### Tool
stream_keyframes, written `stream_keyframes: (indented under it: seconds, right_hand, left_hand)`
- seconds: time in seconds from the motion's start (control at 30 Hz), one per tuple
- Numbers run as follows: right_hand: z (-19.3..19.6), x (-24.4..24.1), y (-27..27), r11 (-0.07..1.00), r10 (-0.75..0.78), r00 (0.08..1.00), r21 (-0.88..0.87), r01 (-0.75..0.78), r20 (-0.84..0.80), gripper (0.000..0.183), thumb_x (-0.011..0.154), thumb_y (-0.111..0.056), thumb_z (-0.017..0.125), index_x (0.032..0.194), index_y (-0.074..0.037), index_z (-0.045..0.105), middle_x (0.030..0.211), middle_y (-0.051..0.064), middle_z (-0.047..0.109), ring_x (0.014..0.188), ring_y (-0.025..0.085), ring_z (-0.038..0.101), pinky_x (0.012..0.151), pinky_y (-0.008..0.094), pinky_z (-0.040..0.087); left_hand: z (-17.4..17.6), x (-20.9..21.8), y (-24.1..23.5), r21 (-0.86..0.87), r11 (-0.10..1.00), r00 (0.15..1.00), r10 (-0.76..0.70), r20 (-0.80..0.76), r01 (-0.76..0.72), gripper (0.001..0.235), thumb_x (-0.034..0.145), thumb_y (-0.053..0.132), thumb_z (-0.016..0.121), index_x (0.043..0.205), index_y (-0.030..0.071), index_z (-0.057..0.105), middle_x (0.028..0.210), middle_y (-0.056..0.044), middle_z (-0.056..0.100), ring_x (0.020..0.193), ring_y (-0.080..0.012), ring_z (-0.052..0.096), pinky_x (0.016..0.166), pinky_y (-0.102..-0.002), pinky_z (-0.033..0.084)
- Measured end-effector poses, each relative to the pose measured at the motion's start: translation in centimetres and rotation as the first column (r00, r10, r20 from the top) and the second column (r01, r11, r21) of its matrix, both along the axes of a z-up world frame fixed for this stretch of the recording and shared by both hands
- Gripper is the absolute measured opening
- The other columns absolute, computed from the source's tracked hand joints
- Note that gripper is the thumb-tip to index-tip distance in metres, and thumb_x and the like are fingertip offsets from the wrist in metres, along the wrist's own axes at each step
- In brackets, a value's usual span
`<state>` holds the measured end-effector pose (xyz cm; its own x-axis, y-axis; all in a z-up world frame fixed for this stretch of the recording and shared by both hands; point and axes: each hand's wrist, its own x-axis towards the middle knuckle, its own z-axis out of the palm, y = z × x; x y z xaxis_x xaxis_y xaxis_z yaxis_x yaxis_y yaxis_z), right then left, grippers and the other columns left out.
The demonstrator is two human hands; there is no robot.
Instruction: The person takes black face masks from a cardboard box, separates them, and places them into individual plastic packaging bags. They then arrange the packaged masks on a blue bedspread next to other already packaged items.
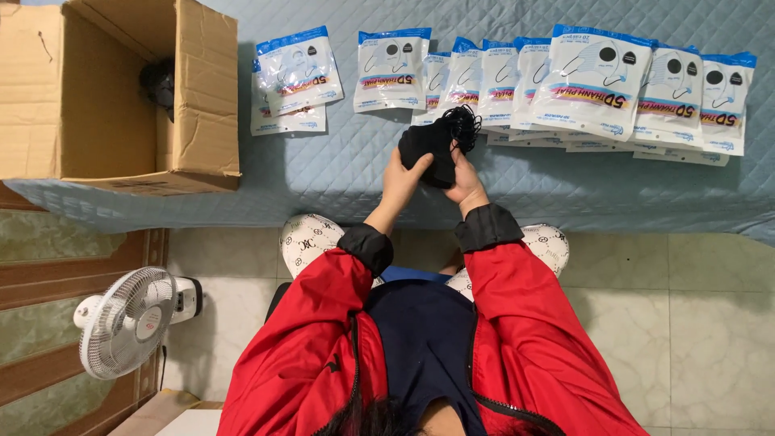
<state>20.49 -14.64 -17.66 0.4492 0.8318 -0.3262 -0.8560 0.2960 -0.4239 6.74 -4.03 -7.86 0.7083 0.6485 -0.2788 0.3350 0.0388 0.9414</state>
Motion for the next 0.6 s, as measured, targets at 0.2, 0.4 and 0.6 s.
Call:
stream_keyframes:
  seconds: [0.2,0.4,0.6]
  right_hand:
    - [6.5,-5.4,1.1,0.986,0.161,0.981,0.062,-0.155,-0.107,0.063,0.097,-0.062,0.055,0.128,-0.009,0.070,0.127,0.017,0.071,0.125,0.034,0.065,0.111,0.051,0.050]
    - [8.8,-7.3,0.1,0.938,0.327,0.936,0.165,-0.305,-0.132,0.085,0.090,-0.075,0.053,0.133,-0.002,0.062,0.134,0.024,0.065,0.130,0.043,0.059,0.112,0.058,0.046]
    - [7.7,-3.8,0.7,0.953,0.221,0.918,0.274,-0.131,-0.329,0.068,0.094,-0.058,0.059,0.134,-0.003,0.062,0.124,0.014,0.069,0.111,0.034,0.069,0.110,0.056,0.049]
  left_hand:
    - [-1.7,-0.2,3.8,-0.051,0.981,0.958,0.194,0.209,-0.188,0.036,0.087,0.024,0.080,0.109,0.008,0.056,0.109,-0.019,0.066,0.106,-0.0316,0.063,0.089,-0.049,0.050]
    - [4.8,-1.6,4.8,0.874,0.470,0.989,-0.020,0.150,-0.123,0.040,0.071,0.011,0.079,0.104,0.016,0.057,0.124,-0.010,0.069,0.116,-0.0342,0.066,0.094,-0.047,0.056]
    - [3.5,-3.0,0.0,0.856,0.267,0.853,-0.420,-0.310,0.442,0.052,0.065,0.011,0.087,0.107,0.013,0.055,0.151,-0.021,0.053,0.141,-0.0516,0.042,0.111,-0.077,0.026]
